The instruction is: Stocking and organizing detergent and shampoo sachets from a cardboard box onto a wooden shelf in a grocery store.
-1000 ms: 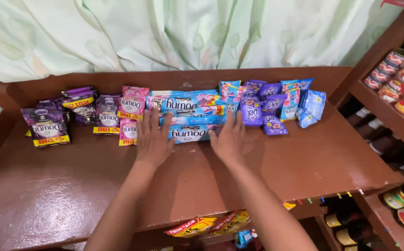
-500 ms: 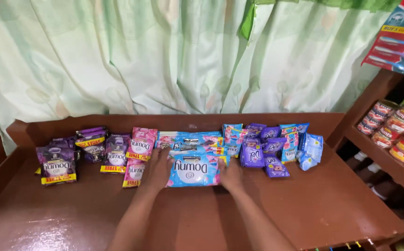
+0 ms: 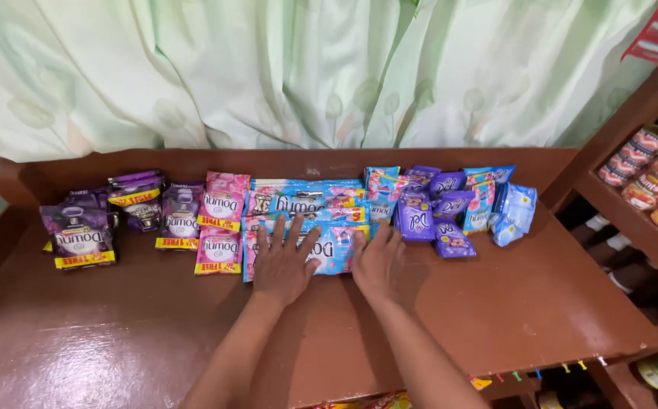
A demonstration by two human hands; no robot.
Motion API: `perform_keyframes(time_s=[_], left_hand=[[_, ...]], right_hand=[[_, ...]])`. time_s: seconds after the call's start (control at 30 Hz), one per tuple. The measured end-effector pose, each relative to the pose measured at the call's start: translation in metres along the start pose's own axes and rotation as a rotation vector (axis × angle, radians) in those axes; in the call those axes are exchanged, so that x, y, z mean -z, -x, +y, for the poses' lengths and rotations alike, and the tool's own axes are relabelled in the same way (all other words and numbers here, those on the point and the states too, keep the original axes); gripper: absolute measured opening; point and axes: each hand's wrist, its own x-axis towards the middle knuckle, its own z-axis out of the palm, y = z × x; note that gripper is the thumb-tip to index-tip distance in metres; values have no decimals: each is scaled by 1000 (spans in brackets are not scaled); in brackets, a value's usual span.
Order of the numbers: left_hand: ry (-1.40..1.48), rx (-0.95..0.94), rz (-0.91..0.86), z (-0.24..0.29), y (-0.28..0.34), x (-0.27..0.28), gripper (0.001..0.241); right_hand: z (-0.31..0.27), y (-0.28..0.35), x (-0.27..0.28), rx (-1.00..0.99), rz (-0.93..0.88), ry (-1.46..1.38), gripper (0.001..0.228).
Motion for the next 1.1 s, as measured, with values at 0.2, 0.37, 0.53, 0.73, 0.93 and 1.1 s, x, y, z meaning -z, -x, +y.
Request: perform_keyframes(time_s=[0.2,0.37,0.53,0.73,0.93,1.1], left_hand=[[-110,11,59,-2,0,-20,65],[-72,-67,101,-7,10,-16,69],[-136,-102,244,-5,34,8,70],[-113,-125,168,-10,47,16,75],[-125,-187,146,0,50,10,75],[-92,-208,135,3,49,5,75]], right_hand=[[-22,52,26,388,-76,80,43],[-31,59,46,356,-319,116,58],[-29,62,62,377,-316,130,57],[-39,67,75,346,-346,105,55],[-38,72,66,302,-335,50,50],[-33,81,68,343,-253,1,47]])
